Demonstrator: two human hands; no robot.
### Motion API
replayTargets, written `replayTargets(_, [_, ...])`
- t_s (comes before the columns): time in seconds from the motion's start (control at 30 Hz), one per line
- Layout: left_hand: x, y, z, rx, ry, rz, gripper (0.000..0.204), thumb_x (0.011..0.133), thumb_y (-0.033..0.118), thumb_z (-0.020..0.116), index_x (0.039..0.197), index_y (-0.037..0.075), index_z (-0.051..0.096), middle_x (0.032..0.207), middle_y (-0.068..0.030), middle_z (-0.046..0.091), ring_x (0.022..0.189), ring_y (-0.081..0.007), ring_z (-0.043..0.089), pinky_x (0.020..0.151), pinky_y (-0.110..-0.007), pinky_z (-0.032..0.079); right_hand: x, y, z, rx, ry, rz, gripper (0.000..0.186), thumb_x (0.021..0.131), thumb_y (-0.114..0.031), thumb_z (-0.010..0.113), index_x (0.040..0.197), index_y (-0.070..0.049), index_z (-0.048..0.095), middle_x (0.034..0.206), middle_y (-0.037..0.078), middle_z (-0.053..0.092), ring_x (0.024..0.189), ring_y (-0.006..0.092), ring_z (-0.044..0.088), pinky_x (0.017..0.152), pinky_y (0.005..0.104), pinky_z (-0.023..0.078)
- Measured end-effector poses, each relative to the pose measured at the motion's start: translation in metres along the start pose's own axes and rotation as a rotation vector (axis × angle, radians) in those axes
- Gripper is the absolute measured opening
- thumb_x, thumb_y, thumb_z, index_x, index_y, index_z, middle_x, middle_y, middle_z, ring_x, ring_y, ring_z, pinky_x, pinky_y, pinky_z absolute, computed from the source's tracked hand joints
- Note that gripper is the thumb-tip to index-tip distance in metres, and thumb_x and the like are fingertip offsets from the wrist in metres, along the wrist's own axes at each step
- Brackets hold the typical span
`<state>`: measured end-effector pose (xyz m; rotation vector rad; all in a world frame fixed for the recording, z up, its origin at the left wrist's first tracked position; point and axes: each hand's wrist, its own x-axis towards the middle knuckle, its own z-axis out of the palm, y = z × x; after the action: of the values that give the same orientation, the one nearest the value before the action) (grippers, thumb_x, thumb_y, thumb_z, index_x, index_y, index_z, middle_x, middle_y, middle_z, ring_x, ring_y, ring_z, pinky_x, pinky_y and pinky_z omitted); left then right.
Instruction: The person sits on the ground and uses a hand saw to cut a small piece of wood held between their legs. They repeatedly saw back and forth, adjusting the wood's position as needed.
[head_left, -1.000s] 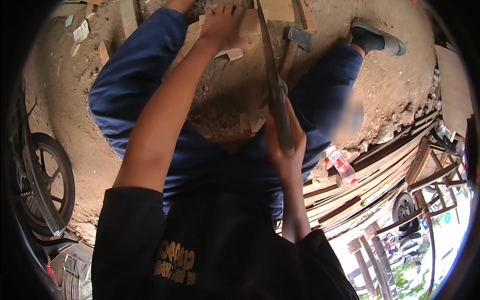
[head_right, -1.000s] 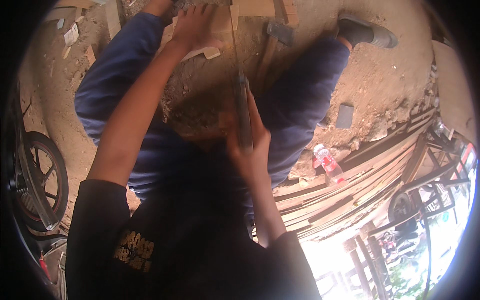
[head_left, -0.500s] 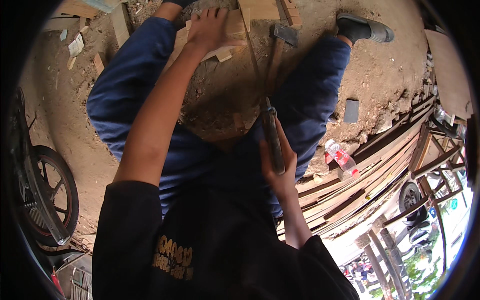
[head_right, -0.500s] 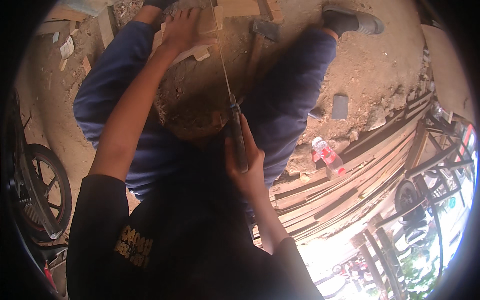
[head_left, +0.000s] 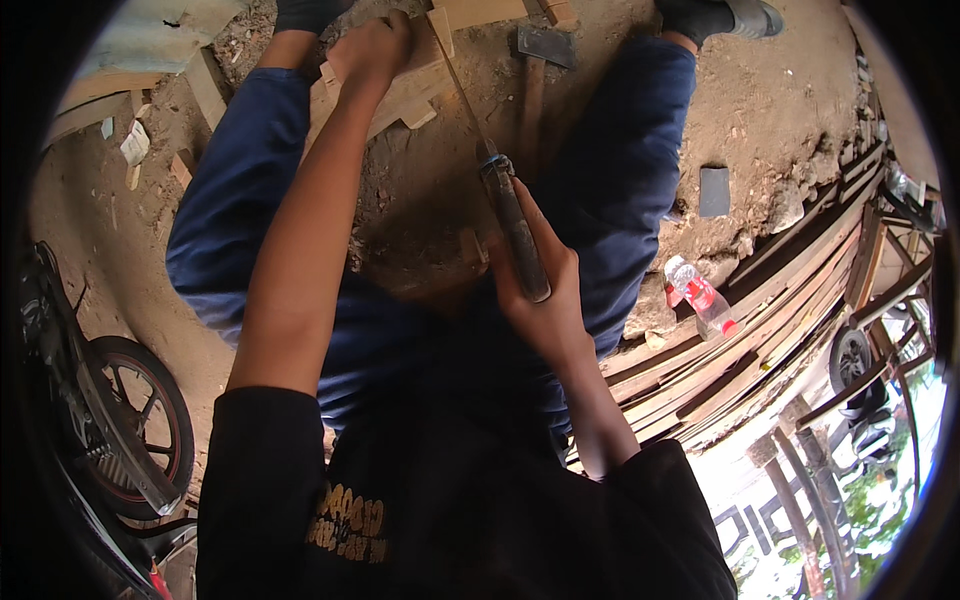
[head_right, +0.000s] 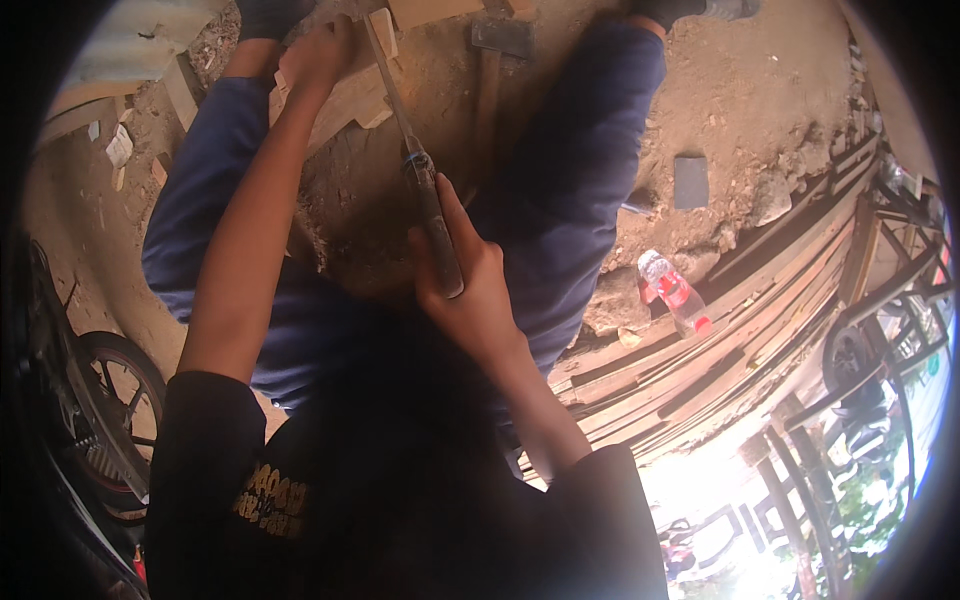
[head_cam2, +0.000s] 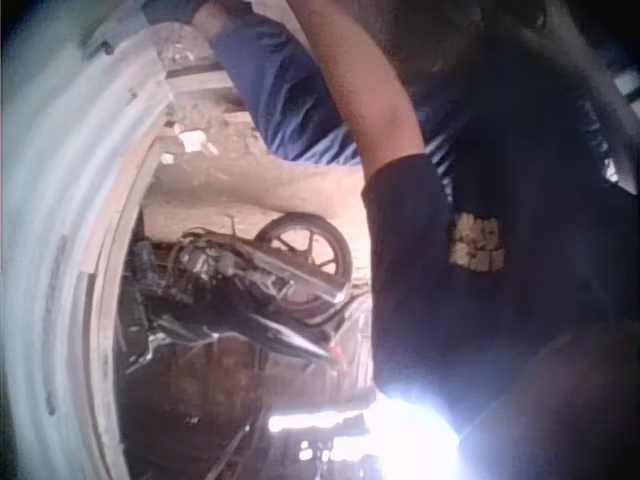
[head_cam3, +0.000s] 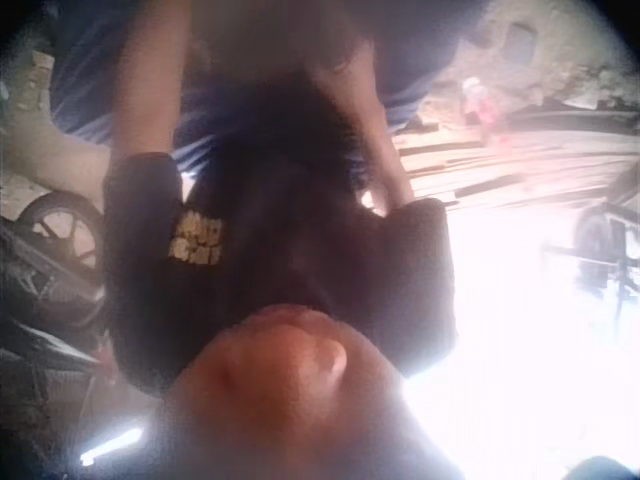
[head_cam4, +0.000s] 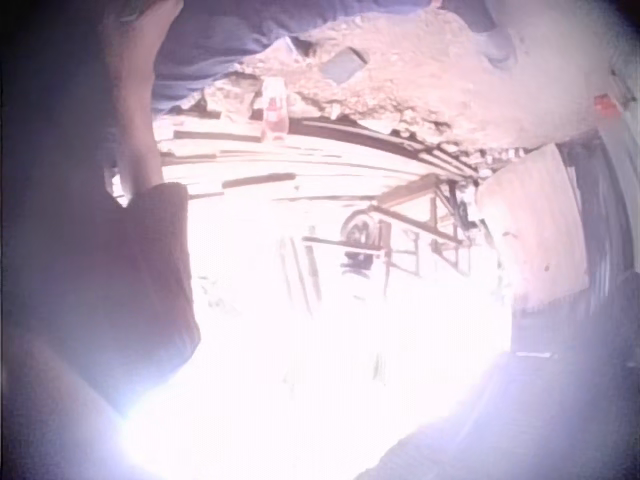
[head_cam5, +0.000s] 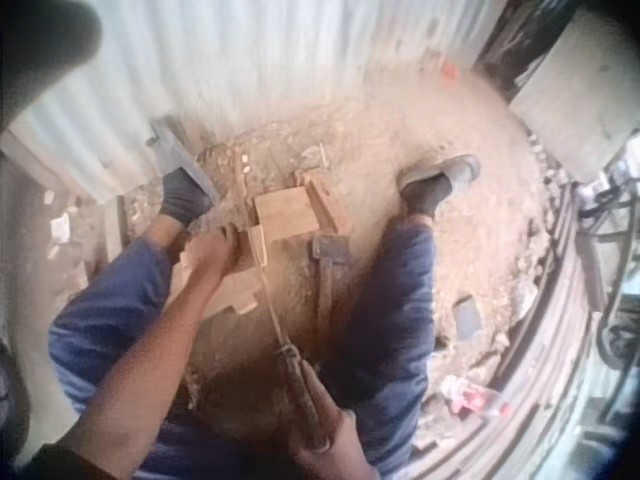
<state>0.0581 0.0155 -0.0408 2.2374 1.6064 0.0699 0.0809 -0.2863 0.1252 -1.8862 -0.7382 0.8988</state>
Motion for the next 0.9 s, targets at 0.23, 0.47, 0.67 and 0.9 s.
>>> replayTargets(0.23, [0.008, 0.010, -0.011, 0.003, -0.098, -0.097, 0.065, 0.094, 0.051, 0.034, 0.112, 0.006, 0.077, 0.110, -0.0240, 0.073, 0.108, -0.0405, 0.069, 0.093, -0.047, 0.052, 0.044, -0.024, 0.013, -0.020, -0.001, -0.012, 0.056, 0.093, -0.003, 0.064, 0.145, 0.008, 0.045, 0.081, 0.026, 0.069, 0.080, 0.0280, 0.077, 0.066, 0.0304, 0.055])
replayTargets(0.47, [0.011, 0.005, -0.004, -0.055, -0.061, -0.108, 0.054, 0.095, 0.046, 0.050, 0.114, -0.002, 0.066, 0.111, -0.0292, 0.069, 0.103, -0.0422, 0.068, 0.094, -0.053, 0.050, -0.022, -0.054, -0.023, -0.169, -0.051, 0.050, 0.055, 0.096, -0.002, 0.062, 0.147, 0.008, 0.044, 0.105, 0.025, 0.073, 0.086, 0.0240, 0.074, 0.074, 0.0293, 0.055])
replayTargets(0.67, [0.012, 0.005, 0.009, -0.037, 0.077, -0.082, 0.052, 0.097, 0.041, 0.043, 0.106, -0.003, 0.070, 0.100, -0.0270, 0.072, 0.093, -0.0443, 0.071, 0.086, -0.053, 0.054, 0.031, -0.066, -0.001, -0.023, -0.061, 0.288, 0.052, 0.099, -0.008, 0.063, 0.147, 0.006, 0.048, 0.129, 0.019, 0.068, 0.111, 0.0125, 0.062, 0.095, 0.0300, 0.050])
replayTargets(0.9, [0.010, 0.002, 0.005, -0.006, 0.061, -0.088, 0.055, 0.097, 0.042, 0.040, 0.097, -0.001, 0.074, 0.098, -0.0273, 0.073, 0.094, -0.0449, 0.071, 0.088, -0.053, 0.054, -0.020, -0.069, -0.021, -0.116, -0.074, 0.162, 0.051, 0.099, -0.004, 0.062, 0.147, 0.006, 0.047, 0.133, 0.021, 0.066, 0.114, 0.0145, 0.064, 0.094, 0.0275, 0.051])
